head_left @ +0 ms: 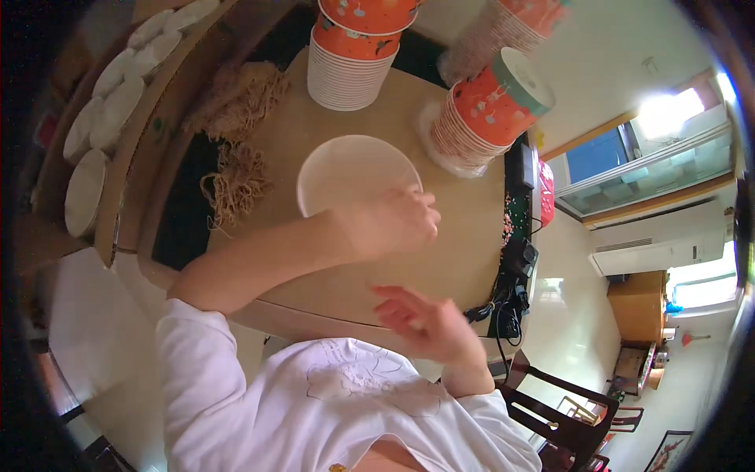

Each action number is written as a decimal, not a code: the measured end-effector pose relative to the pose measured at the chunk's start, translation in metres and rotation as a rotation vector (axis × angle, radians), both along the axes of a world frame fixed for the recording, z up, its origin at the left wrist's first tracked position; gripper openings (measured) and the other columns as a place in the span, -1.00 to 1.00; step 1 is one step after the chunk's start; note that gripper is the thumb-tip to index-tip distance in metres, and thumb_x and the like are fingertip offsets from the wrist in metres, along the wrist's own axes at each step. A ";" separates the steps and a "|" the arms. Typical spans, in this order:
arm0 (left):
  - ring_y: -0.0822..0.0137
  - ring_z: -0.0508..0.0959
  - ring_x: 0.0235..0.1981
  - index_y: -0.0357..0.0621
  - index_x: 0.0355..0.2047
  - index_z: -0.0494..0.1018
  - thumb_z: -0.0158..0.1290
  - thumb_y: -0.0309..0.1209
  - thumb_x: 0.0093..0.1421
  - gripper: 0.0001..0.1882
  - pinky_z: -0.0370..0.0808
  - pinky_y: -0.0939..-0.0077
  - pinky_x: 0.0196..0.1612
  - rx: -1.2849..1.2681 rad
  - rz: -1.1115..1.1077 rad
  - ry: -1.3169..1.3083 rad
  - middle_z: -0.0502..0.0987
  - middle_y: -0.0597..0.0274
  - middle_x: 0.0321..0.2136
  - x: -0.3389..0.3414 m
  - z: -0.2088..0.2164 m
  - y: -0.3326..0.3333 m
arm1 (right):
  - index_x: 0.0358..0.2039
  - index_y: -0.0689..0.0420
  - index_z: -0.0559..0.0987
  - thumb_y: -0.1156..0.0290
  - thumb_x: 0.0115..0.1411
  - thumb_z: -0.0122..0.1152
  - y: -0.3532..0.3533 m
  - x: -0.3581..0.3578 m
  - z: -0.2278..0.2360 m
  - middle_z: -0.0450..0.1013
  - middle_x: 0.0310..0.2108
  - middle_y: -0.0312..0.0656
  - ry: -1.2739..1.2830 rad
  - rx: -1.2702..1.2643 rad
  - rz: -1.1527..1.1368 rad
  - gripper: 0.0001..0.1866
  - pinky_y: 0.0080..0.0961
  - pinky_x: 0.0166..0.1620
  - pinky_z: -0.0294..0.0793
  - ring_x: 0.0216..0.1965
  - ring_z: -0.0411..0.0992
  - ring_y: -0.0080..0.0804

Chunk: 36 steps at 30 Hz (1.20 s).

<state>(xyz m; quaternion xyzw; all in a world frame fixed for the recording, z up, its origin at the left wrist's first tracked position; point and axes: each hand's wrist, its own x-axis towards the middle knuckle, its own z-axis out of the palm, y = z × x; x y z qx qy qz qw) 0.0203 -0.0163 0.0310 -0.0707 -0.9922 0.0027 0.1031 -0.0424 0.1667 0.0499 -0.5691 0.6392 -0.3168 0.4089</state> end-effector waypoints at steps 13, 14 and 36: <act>0.19 0.42 -0.07 -0.06 -0.19 0.44 0.07 -0.41 -0.01 -0.69 0.28 0.17 0.04 0.655 0.474 0.462 0.46 0.17 -0.18 0.065 -0.010 0.048 | -0.26 0.26 0.54 0.62 0.17 0.06 -0.012 -0.061 -0.017 0.47 -0.42 -0.31 -0.147 -0.270 -0.702 -0.86 -0.69 -0.36 0.43 -0.42 0.41 -0.65; 0.22 0.44 -0.12 -0.06 -0.19 0.44 0.05 -0.42 0.00 -0.69 0.30 0.21 0.02 0.565 0.471 0.400 0.46 0.20 -0.22 0.068 -0.014 0.056 | -0.26 0.26 0.54 0.62 0.17 0.06 -0.023 -0.060 -0.015 0.47 -0.42 -0.31 -0.157 -0.261 -0.688 -0.86 -0.69 -0.36 0.43 -0.42 0.41 -0.65; 0.34 0.48 -0.42 -0.06 -0.32 0.52 0.00 -0.39 -0.02 -0.77 0.34 0.37 -0.14 0.393 0.355 0.391 0.47 0.31 -0.51 0.048 -0.060 0.053 | -0.51 0.22 0.49 0.40 0.22 -0.03 -0.119 -0.053 0.008 0.36 -0.56 -0.35 -0.253 -0.083 0.018 -0.77 -0.68 -0.45 0.21 -0.51 0.26 -0.63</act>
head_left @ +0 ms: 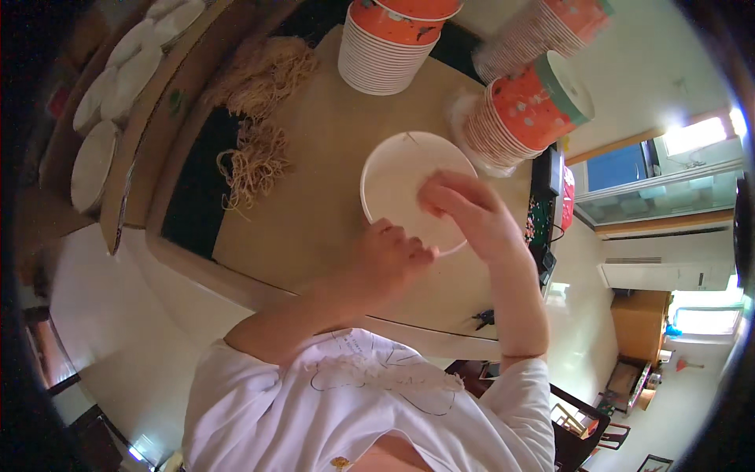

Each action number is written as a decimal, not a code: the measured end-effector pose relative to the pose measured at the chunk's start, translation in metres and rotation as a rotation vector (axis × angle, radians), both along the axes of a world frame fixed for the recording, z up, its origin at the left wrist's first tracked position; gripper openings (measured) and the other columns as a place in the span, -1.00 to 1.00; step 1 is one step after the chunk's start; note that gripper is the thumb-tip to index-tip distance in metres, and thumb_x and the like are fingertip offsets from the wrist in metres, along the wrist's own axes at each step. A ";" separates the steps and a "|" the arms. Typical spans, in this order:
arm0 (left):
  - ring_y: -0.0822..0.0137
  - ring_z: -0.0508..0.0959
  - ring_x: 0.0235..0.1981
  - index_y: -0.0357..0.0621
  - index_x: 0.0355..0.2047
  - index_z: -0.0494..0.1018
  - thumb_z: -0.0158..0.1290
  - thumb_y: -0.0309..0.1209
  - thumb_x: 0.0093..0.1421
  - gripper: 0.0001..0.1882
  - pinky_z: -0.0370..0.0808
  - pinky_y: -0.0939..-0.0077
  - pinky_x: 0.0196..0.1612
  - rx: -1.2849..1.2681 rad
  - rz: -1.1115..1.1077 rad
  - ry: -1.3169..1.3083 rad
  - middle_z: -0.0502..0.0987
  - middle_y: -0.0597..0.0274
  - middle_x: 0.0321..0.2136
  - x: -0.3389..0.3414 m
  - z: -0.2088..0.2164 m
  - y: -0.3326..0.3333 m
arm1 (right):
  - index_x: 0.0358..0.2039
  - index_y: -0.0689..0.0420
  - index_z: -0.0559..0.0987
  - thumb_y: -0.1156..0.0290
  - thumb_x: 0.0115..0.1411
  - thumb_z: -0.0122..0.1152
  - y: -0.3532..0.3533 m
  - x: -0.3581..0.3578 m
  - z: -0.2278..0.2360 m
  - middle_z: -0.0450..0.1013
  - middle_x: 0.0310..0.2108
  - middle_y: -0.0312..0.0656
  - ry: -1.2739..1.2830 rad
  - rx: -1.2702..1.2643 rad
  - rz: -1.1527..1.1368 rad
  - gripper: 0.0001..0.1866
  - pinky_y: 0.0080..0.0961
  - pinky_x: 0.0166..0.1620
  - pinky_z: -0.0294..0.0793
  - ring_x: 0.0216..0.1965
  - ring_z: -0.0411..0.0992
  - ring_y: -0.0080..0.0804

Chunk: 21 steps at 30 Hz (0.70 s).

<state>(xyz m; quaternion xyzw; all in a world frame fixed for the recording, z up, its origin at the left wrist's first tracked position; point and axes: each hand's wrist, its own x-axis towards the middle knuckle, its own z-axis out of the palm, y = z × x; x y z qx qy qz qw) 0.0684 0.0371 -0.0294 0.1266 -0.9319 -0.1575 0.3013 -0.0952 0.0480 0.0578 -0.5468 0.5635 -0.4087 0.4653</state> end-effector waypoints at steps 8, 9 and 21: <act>0.29 0.50 -0.30 -0.07 -0.27 0.53 0.02 -0.46 0.00 -0.75 0.33 0.31 -0.06 0.067 0.044 0.049 0.52 0.28 -0.36 0.001 0.008 -0.036 | -0.40 0.32 0.46 0.36 0.18 0.09 0.111 0.051 0.019 0.30 -0.84 -0.17 -0.044 -0.788 -0.358 -0.77 -0.61 -0.77 -0.04 -0.87 0.10 -0.54; 0.29 0.50 -0.30 -0.08 -0.25 0.52 0.06 -0.49 -0.03 -0.73 0.33 0.30 -0.04 0.088 0.038 0.054 0.52 0.26 -0.32 0.002 0.008 -0.036 | -0.35 0.35 0.45 0.54 0.11 0.08 0.115 0.023 0.029 0.32 -0.84 -0.13 0.167 -0.614 0.107 -0.87 -0.60 -0.79 0.04 -0.87 0.19 -0.48; 0.19 0.60 -0.30 -0.16 -0.10 0.46 0.07 -0.51 0.11 -0.70 0.55 0.37 -0.30 0.312 -0.080 0.110 0.50 0.13 -0.15 0.015 0.042 0.020 | -0.27 0.27 0.53 0.58 0.12 0.12 0.123 0.050 -0.024 0.49 -0.36 -0.05 0.394 -0.207 -0.411 -0.85 -0.46 -0.31 0.46 -0.32 0.49 -0.20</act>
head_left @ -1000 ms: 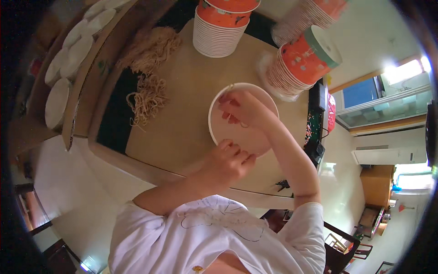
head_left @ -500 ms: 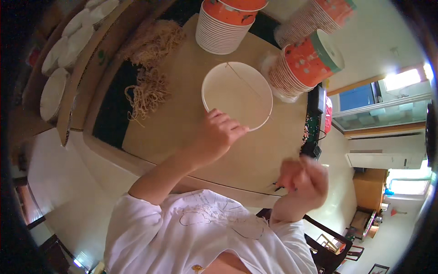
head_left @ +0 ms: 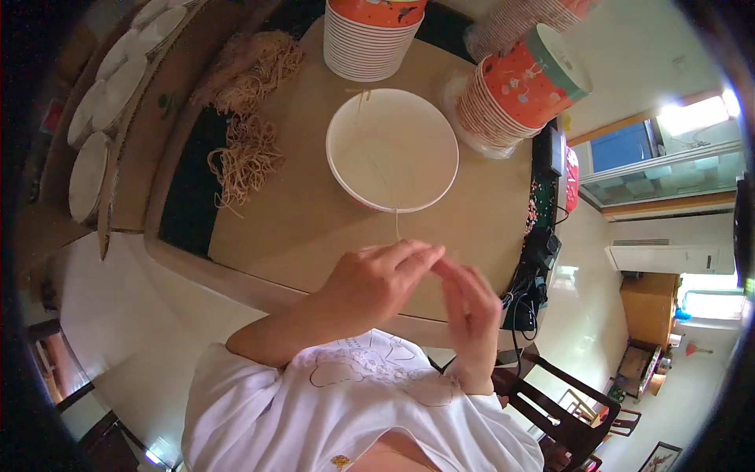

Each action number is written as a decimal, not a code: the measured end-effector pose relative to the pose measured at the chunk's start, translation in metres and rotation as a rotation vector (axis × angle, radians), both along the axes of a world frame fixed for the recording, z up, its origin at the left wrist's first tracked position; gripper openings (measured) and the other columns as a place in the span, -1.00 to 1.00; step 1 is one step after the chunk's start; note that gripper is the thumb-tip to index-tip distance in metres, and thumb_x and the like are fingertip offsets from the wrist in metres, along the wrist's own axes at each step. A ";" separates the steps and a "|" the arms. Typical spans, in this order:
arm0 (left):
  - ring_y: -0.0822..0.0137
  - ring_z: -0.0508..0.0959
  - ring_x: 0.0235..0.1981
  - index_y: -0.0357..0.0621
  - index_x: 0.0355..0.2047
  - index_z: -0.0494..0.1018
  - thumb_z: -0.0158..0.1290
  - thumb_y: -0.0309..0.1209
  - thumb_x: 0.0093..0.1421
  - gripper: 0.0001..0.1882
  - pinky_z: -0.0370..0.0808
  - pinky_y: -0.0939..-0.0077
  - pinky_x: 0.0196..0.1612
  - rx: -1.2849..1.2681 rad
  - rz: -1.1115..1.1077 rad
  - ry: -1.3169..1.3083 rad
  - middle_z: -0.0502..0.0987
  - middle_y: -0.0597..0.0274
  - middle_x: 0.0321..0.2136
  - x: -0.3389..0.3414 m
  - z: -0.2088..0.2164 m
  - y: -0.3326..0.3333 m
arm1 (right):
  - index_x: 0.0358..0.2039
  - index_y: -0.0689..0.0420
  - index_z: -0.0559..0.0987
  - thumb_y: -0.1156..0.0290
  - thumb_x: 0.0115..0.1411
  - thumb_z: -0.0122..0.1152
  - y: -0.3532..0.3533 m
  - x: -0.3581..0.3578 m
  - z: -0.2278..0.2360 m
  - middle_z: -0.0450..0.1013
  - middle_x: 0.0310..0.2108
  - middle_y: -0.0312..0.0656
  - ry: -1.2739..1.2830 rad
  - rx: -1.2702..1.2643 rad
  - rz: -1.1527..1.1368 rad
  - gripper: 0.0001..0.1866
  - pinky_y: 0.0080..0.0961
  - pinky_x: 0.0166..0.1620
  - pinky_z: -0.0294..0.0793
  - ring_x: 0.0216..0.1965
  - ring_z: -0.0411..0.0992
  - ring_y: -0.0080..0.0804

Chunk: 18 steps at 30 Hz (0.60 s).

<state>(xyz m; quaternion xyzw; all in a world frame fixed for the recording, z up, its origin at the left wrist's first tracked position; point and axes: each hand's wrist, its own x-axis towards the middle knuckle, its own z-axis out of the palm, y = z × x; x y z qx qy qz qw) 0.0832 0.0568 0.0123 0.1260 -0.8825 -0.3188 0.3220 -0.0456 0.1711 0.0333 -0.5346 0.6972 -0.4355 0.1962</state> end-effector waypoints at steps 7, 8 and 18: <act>0.23 0.54 -0.52 -0.11 -0.09 0.42 0.08 -0.52 0.08 -0.67 0.48 0.38 -0.49 0.194 0.069 -0.034 0.49 0.20 -0.38 0.000 -0.012 0.005 | -0.06 0.20 0.28 0.72 0.17 -0.16 -0.011 -0.001 -0.018 0.42 -0.44 -0.06 -1.096 -0.439 -0.055 -0.68 -0.56 -0.38 0.37 -0.46 0.36 -0.40; 0.27 0.52 -0.57 -0.08 -0.07 0.42 0.09 -0.54 0.07 -0.64 0.47 0.41 -0.52 0.226 0.101 0.024 0.46 0.21 -0.39 0.000 -0.010 0.002 | -0.01 0.16 0.20 0.73 0.17 -0.21 -0.011 -0.002 -0.015 0.38 -0.50 -0.11 -1.289 -0.419 0.044 -0.64 -0.60 -0.41 0.33 -0.52 0.29 -0.46; 0.50 0.32 -0.66 -0.10 -0.17 0.50 0.19 -0.49 0.02 -0.69 0.31 0.63 -0.58 0.532 0.050 0.083 0.41 0.31 -0.39 0.001 0.024 -0.007 | 0.19 0.16 0.02 0.73 0.10 -0.19 -0.019 0.015 -0.017 0.36 -0.48 -0.20 -0.673 -0.224 -0.032 -0.39 -0.67 -0.41 0.27 -0.52 0.26 -0.57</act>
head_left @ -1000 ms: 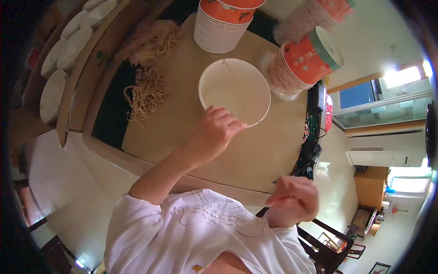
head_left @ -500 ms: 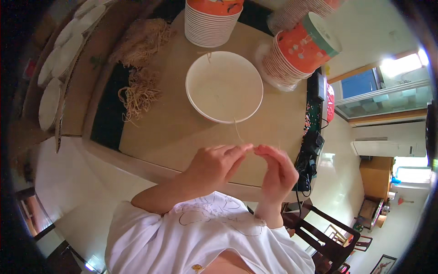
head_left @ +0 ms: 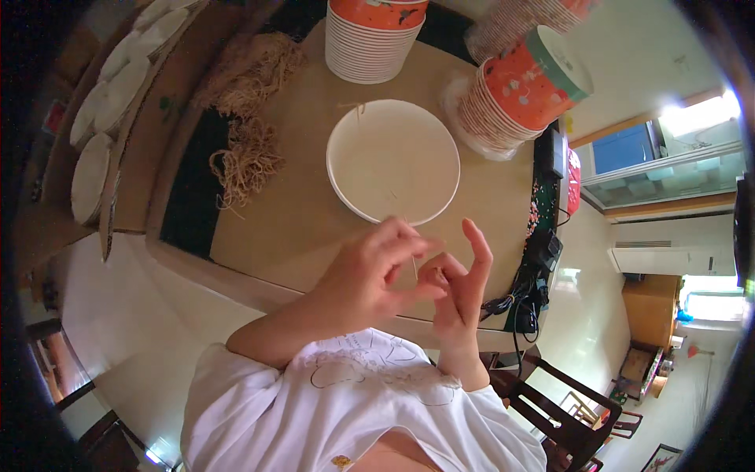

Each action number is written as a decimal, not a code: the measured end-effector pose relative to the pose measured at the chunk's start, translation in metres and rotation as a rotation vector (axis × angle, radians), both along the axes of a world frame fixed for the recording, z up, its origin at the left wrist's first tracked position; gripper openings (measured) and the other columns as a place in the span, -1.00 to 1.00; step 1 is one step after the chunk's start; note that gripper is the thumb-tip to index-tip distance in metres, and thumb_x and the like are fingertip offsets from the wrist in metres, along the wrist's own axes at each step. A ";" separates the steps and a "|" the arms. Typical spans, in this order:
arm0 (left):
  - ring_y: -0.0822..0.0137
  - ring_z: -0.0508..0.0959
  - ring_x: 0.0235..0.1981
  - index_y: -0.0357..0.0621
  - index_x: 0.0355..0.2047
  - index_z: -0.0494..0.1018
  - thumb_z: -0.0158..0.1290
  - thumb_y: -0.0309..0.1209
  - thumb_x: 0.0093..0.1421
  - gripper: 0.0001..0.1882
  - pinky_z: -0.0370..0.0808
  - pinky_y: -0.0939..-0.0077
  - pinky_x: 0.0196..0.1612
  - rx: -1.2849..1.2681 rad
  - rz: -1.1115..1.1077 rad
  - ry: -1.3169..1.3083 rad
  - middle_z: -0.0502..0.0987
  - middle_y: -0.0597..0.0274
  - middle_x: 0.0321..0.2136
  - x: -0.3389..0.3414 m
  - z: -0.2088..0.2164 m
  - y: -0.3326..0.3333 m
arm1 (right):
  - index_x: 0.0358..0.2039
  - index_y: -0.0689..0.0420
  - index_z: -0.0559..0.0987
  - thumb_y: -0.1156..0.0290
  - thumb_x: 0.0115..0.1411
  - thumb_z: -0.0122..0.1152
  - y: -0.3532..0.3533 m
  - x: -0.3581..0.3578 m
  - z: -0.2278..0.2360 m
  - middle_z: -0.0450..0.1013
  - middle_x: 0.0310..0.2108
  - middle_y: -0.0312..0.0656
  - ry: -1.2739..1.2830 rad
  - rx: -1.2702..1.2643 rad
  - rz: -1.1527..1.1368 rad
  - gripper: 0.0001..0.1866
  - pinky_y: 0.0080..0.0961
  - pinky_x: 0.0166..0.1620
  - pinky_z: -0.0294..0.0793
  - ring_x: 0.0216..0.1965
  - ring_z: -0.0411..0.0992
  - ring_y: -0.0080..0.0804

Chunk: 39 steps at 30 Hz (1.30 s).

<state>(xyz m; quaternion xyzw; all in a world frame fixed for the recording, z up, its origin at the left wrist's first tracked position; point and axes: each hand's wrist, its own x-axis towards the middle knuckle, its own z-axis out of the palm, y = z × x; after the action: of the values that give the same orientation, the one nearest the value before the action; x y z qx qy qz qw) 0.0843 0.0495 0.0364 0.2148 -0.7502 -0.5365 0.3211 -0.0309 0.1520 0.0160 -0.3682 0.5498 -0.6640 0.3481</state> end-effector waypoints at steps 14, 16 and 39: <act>0.11 0.40 -0.58 -0.22 -0.55 0.30 0.08 -0.50 0.11 -0.82 0.33 0.27 -0.55 -0.204 0.061 -0.087 0.31 0.14 -0.56 -0.004 -0.020 0.004 | -0.35 0.26 0.49 0.66 0.11 0.18 0.006 -0.001 -0.021 0.38 -0.50 -0.34 0.231 0.083 -0.061 -0.91 -0.78 -0.50 0.23 -0.53 0.26 -0.75; 0.11 0.40 -0.58 -0.22 -0.55 0.29 0.08 -0.49 0.12 -0.81 0.33 0.27 -0.54 -0.221 0.054 -0.098 0.31 0.14 -0.56 -0.004 -0.021 0.004 | -0.38 0.26 0.48 0.70 0.10 0.15 0.006 0.001 -0.017 0.37 -0.49 -0.35 0.202 0.087 -0.068 -0.91 -0.80 -0.45 0.26 -0.49 0.29 -0.74; 0.05 0.41 -0.52 -0.22 -0.48 0.28 -0.01 -0.47 0.17 -0.86 0.33 0.22 -0.48 -0.127 -0.031 -0.095 0.35 0.08 -0.52 -0.013 -0.018 0.006 | -0.41 0.26 0.50 0.71 0.09 0.17 0.003 0.002 -0.024 0.37 -0.52 -0.36 0.176 -0.084 -0.226 -0.91 -0.82 -0.48 0.23 -0.52 0.29 -0.74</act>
<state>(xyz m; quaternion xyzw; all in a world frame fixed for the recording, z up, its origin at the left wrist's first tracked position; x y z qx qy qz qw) 0.0709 0.0553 0.0186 0.2076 -0.8003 -0.4821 0.2897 -0.0294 0.1550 -0.0085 -0.3752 0.5879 -0.6866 0.2056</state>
